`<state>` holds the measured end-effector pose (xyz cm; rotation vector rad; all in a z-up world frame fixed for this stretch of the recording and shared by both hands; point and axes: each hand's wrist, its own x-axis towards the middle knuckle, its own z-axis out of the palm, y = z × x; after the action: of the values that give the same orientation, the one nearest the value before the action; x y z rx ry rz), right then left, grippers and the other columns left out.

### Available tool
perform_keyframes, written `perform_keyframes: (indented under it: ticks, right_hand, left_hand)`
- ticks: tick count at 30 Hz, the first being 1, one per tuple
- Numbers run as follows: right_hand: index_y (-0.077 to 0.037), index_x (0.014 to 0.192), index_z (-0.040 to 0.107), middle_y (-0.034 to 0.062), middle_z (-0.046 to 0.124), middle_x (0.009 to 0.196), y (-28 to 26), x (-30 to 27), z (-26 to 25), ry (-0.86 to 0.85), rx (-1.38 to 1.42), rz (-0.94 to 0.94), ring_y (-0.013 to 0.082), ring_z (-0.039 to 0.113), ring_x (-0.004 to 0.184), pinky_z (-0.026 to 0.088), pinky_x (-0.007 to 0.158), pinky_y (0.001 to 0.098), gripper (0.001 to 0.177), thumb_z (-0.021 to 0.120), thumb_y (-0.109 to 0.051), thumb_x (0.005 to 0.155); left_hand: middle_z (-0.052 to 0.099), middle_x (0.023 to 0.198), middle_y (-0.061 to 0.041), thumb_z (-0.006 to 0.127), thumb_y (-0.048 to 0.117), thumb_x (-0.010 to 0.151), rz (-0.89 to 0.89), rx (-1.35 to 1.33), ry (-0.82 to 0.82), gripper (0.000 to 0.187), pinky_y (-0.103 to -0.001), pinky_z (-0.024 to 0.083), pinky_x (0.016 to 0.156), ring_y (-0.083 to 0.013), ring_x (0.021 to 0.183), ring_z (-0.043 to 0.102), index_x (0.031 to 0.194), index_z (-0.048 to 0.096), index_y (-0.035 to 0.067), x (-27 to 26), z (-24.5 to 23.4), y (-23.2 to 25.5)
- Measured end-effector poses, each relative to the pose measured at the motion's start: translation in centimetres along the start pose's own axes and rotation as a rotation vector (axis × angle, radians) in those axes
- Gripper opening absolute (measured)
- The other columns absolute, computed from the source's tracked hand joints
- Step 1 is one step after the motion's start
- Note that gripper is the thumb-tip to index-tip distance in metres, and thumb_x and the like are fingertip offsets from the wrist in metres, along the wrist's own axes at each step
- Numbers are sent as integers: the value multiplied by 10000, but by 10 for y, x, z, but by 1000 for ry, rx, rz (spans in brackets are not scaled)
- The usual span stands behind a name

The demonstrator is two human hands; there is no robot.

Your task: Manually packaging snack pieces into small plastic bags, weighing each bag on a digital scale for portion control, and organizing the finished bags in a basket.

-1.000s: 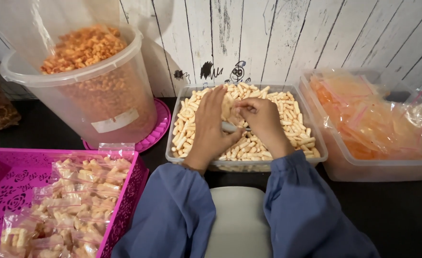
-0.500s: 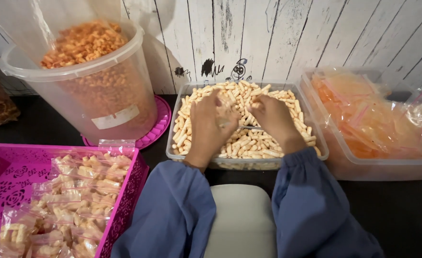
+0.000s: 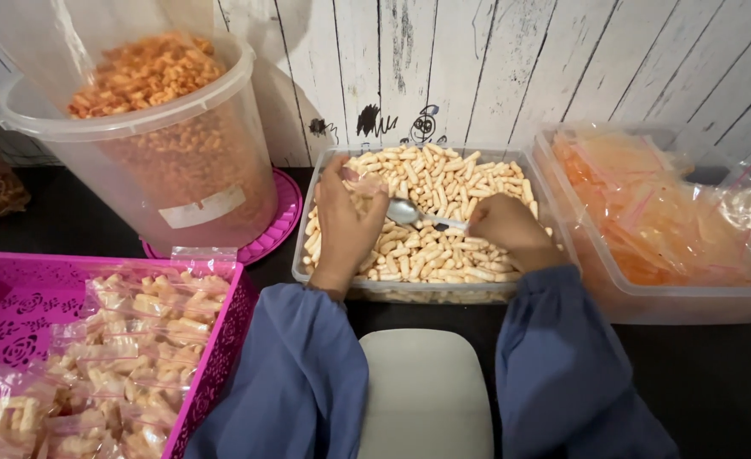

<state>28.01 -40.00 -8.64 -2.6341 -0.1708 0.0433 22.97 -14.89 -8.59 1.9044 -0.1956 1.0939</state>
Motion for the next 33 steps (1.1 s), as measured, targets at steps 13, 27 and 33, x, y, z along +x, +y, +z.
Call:
perform_keyframes:
  ticks: [13,27,33]
  right_hand:
    - [-53,793,729,80,681,649,12,9,-15,675,767,37,97,682,566,562,501,188,200,693,-190,934]
    - [26,1094,552,103,679,805,-8,-6,-13,125,1026,305,176,739,677,626,567,282,229,583,-182,1004]
    - [-24,987,658,79,709,747,18,16,-9,177,1227,303,181,753,641,647,551,294,211,595,-225,992]
  left_hand:
    - [583,1070,-219,902,386,720,-41,46,-32,854,-501,455,958,-440,1016,584,1369,559,-50,-2,-3,-8]
    - [629,1138,-229,893,315,717,-177,-21,-199,874,-466,510,885,-405,1006,637,1421,462,28,-4,-7,2]
    - [579,1177,-156,867,345,679,-100,41,-170,834,-477,445,981,-378,1045,580,1393,544,60,-4,-3,-4]
